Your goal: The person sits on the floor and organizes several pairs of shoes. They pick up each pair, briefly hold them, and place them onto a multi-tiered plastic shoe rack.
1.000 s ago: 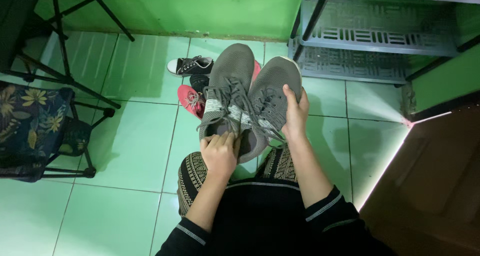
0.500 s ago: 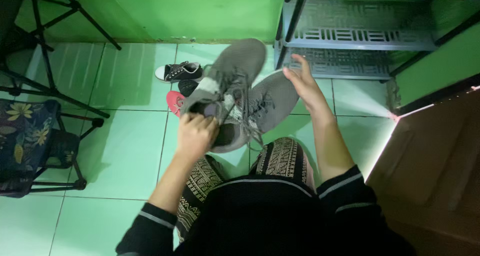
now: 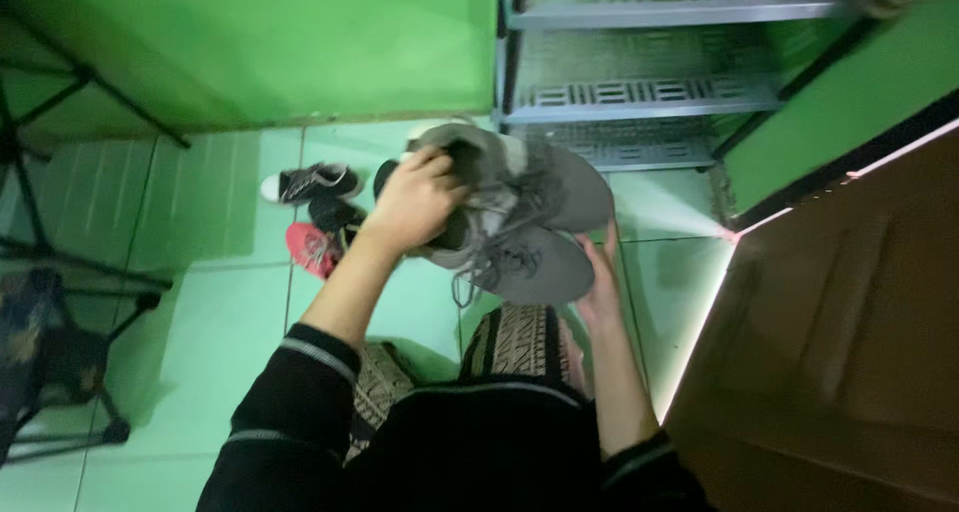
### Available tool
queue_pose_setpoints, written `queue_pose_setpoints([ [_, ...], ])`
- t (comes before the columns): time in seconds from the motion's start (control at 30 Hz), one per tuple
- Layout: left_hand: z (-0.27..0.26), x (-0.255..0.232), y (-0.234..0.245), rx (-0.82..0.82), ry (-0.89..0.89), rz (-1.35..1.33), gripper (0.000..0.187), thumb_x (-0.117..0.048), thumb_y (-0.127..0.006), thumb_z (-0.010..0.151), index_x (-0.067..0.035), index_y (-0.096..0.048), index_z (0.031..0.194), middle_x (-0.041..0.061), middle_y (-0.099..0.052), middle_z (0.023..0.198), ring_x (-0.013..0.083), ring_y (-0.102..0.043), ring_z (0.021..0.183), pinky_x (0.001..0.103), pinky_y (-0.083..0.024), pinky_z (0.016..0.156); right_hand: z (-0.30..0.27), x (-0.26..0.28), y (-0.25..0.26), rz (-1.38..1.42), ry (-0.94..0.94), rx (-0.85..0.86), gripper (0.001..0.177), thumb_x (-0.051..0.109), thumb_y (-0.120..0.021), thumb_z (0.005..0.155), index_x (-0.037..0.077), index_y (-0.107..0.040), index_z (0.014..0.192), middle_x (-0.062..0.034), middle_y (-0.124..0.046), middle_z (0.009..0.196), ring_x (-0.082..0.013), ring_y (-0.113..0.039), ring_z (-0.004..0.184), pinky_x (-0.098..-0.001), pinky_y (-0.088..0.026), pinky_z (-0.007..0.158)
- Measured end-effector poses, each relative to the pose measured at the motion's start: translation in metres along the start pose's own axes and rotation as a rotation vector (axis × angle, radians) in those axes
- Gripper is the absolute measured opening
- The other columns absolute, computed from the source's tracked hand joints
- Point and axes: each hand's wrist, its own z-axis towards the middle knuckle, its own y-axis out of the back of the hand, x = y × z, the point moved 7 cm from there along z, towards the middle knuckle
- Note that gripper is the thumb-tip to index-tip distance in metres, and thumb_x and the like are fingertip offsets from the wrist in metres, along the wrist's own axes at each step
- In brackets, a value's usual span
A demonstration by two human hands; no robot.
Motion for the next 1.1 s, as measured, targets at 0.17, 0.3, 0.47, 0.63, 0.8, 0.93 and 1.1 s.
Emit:
queue_pose_setpoints([
  [0.17,0.129,-0.012,-0.025,0.008,-0.211,0.022,0.014,-0.021,-0.063,0.080,-0.015,-0.075,0.079,0.002,-0.070,0.086,0.0230,-0.059,0.106,0.037,-0.041,0.109,0.007,0.075,0.024,0.090,0.231,-0.184,0.082,0.013,-0.062,0.096,0.020,-0.017,0.165,-0.0253,-0.040,0.155,-0.0390,-0.052,0.136,-0.0563,-0.051,0.110],
  [0.3,0.237,0.011,-0.036,-0.171,-0.275,0.061,0.014,-0.021,-0.063,0.077,-0.014,-0.075,0.077,0.004,-0.069,0.096,0.0254,-0.058,0.116,0.038,-0.039,0.114,0.050,0.136,0.010,0.151,0.361,-0.242,0.084,0.012,-0.064,0.096,0.025,-0.017,0.164,-0.0223,-0.038,0.159,-0.0377,-0.049,0.142,-0.0563,-0.048,0.114],
  [0.47,0.341,0.059,-0.059,-0.366,-0.213,0.052,0.012,-0.020,-0.065,0.079,-0.014,-0.075,0.075,0.005,-0.065,0.112,0.0259,-0.055,0.124,0.050,-0.036,0.113,0.122,0.174,-0.020,0.269,0.404,-0.396,0.083,0.014,-0.063,0.094,0.036,-0.014,0.158,-0.0145,-0.035,0.159,-0.0360,-0.049,0.139,-0.0592,-0.051,0.107],
  [0.63,0.442,0.112,-0.127,-0.385,0.028,-0.126,0.021,-0.020,-0.065,0.092,-0.004,-0.073,0.101,0.012,-0.066,0.130,0.0335,-0.057,0.122,0.047,-0.046,0.098,0.215,0.191,-0.028,0.278,0.524,-0.502,0.084,0.012,-0.064,0.090,0.035,-0.019,0.158,-0.0107,-0.034,0.160,-0.0336,-0.049,0.137,-0.0563,-0.052,0.104],
  [0.8,0.493,0.171,-0.205,0.048,0.454,-0.653,0.031,-0.021,-0.057,0.098,-0.009,-0.064,0.126,0.020,-0.067,0.121,0.0406,-0.063,0.113,0.050,-0.049,0.099,0.269,0.191,-0.033,0.309,0.592,-0.607,0.080,0.008,-0.062,0.091,0.028,-0.023,0.157,-0.0120,-0.037,0.158,-0.0326,-0.051,0.137,-0.0535,-0.051,0.107],
  [0.93,0.487,0.175,-0.198,0.050,0.234,-0.453,0.032,-0.013,-0.058,0.091,-0.013,-0.071,0.120,0.019,-0.067,0.124,0.0399,-0.060,0.119,0.051,-0.047,0.098,0.280,0.198,-0.051,0.308,0.530,-0.641,0.080,0.009,-0.061,0.090,0.028,-0.018,0.155,-0.0105,-0.038,0.153,-0.0299,-0.054,0.131,-0.0528,-0.054,0.103],
  [1.1,0.376,0.133,-0.135,-0.527,0.338,-0.891,0.036,-0.011,-0.060,0.103,-0.007,-0.062,0.139,0.021,-0.057,0.147,0.0397,-0.054,0.135,0.045,-0.044,0.115,0.294,0.196,-0.057,0.224,0.453,-0.502,0.077,0.013,-0.065,0.094,0.027,-0.014,0.150,-0.0132,-0.043,0.149,-0.0279,-0.056,0.128,-0.0476,-0.054,0.103],
])
